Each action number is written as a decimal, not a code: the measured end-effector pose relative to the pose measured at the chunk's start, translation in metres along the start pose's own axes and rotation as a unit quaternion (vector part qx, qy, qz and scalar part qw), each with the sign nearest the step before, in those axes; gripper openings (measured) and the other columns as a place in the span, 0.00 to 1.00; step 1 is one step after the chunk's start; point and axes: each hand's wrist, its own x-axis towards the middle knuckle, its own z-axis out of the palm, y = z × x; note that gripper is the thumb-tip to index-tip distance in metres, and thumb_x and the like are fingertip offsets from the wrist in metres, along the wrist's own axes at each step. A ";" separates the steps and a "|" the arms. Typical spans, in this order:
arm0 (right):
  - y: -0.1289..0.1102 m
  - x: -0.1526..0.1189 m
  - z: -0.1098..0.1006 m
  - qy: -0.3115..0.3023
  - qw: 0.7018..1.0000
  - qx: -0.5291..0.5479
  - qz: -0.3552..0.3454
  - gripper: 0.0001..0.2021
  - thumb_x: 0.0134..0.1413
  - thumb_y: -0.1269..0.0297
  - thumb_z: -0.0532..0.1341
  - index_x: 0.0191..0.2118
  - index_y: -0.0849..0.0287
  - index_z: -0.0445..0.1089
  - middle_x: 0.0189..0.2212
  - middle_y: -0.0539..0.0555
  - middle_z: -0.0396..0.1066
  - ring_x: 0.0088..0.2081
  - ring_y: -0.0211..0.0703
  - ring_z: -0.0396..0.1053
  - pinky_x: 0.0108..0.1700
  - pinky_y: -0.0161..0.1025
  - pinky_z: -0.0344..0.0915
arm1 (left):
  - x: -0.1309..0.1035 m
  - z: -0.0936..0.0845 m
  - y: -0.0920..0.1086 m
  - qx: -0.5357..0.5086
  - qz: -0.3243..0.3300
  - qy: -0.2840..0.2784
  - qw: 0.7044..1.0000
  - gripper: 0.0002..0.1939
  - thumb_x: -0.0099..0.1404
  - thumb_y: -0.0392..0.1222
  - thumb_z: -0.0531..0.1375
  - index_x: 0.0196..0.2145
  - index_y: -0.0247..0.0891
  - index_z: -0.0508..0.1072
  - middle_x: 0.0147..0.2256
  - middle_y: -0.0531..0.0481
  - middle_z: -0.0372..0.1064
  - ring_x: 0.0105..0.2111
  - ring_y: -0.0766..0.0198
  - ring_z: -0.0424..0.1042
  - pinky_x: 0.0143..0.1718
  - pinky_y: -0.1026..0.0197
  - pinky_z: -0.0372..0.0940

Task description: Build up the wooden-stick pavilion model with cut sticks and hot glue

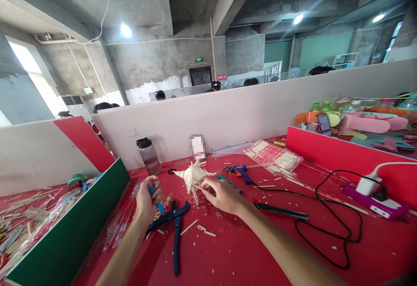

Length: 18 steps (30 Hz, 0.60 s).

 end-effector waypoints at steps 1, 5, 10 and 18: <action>0.000 0.000 0.000 0.000 1.000 -0.001 0.000 0.03 0.63 0.68 0.59 0.40 0.54 0.71 0.36 0.52 0.78 0.38 0.44 0.76 0.40 0.36 0.67 | 0.003 -0.003 -0.001 0.006 0.000 0.010 1.000 0.04 0.63 0.42 0.56 0.34 0.39 0.66 0.22 0.60 0.59 0.13 0.76 0.53 0.13 0.72 0.50; 0.001 0.000 0.001 0.000 1.000 -0.002 -0.002 0.04 0.64 0.68 0.59 0.41 0.54 0.71 0.36 0.52 0.78 0.38 0.44 0.76 0.41 0.37 0.67 | 0.018 -0.020 -0.007 0.065 -0.029 0.036 0.997 0.04 0.59 0.33 0.60 0.35 0.35 0.69 0.24 0.55 0.67 0.18 0.72 0.65 0.19 0.70 0.63; -0.001 0.000 0.000 0.001 1.000 0.007 -0.005 0.04 0.64 0.68 0.59 0.41 0.54 0.71 0.37 0.52 0.78 0.39 0.44 0.76 0.42 0.36 0.68 | 0.028 -0.043 -0.015 0.184 -0.026 0.027 0.982 0.08 0.60 0.37 0.64 0.38 0.35 0.72 0.24 0.55 0.68 0.17 0.71 0.65 0.17 0.70 0.61; 0.001 -0.001 0.002 0.006 1.000 0.007 -0.011 0.04 0.63 0.68 0.59 0.41 0.54 0.71 0.37 0.52 0.78 0.39 0.43 0.76 0.43 0.36 0.68 | 0.039 -0.054 -0.029 0.439 0.104 -0.016 0.893 0.22 0.61 0.46 0.61 0.50 0.34 0.75 0.36 0.47 0.75 0.33 0.58 0.73 0.32 0.60 0.68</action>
